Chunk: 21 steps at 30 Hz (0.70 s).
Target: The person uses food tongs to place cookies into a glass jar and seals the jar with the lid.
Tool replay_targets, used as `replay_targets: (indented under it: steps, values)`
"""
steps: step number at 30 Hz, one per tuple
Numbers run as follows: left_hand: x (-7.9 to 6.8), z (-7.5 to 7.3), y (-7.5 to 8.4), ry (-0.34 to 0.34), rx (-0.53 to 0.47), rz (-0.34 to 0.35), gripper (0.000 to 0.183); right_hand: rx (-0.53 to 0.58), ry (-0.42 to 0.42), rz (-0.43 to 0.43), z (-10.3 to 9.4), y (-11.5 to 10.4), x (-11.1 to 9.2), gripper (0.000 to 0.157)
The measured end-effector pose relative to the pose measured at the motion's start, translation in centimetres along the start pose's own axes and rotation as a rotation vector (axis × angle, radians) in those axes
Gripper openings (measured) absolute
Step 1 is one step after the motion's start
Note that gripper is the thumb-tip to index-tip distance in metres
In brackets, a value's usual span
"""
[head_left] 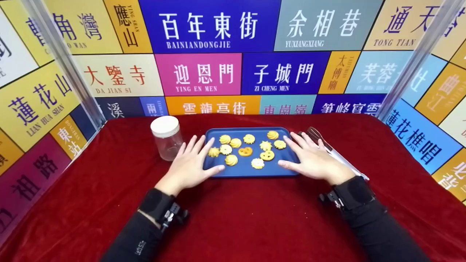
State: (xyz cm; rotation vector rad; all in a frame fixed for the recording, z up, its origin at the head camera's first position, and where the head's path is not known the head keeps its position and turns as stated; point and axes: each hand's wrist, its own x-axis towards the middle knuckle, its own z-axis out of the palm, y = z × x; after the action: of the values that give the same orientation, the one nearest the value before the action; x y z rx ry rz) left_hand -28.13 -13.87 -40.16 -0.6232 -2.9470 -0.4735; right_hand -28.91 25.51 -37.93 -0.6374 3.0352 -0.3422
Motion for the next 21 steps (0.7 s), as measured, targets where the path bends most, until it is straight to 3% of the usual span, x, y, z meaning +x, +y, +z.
replay_targets:
  steps: [4,8,11,13,15,16,18,21]
  values:
    - [0.1,-0.8,0.2,0.101,0.002,0.060,0.098,0.004,-0.005,0.002,0.0,0.0,-0.1,0.098]
    - [0.5,-1.9,-0.6,0.330,-0.008,0.091,0.093,0.010,-0.011,0.006,0.0,-0.1,-0.1,0.099]
    - [0.6,-3.0,-2.4,0.557,-0.096,0.041,0.091,0.010,-0.016,0.010,0.1,-0.1,0.0,0.099]
    - [0.5,-3.7,-3.9,0.694,-0.184,-0.030,0.094,0.009,-0.018,0.011,0.1,-0.1,0.0,0.100]
    - [0.1,-4.1,-5.5,0.782,-0.282,-0.127,0.101,0.006,-0.021,0.013,0.2,-0.1,0.1,0.101]
    - [-0.2,-4.1,-6.2,0.801,-0.339,-0.183,0.105,0.004,-0.022,0.014,0.2,0.0,0.1,0.101]
    - [-0.6,-3.9,-7.5,0.773,-0.466,-0.286,0.115,0.001,-0.022,0.013,0.2,0.0,0.1,0.101]
    - [-0.9,-3.0,-8.9,0.649,-0.718,-0.387,0.126,-0.001,-0.023,0.015,0.2,0.0,0.1,0.101]
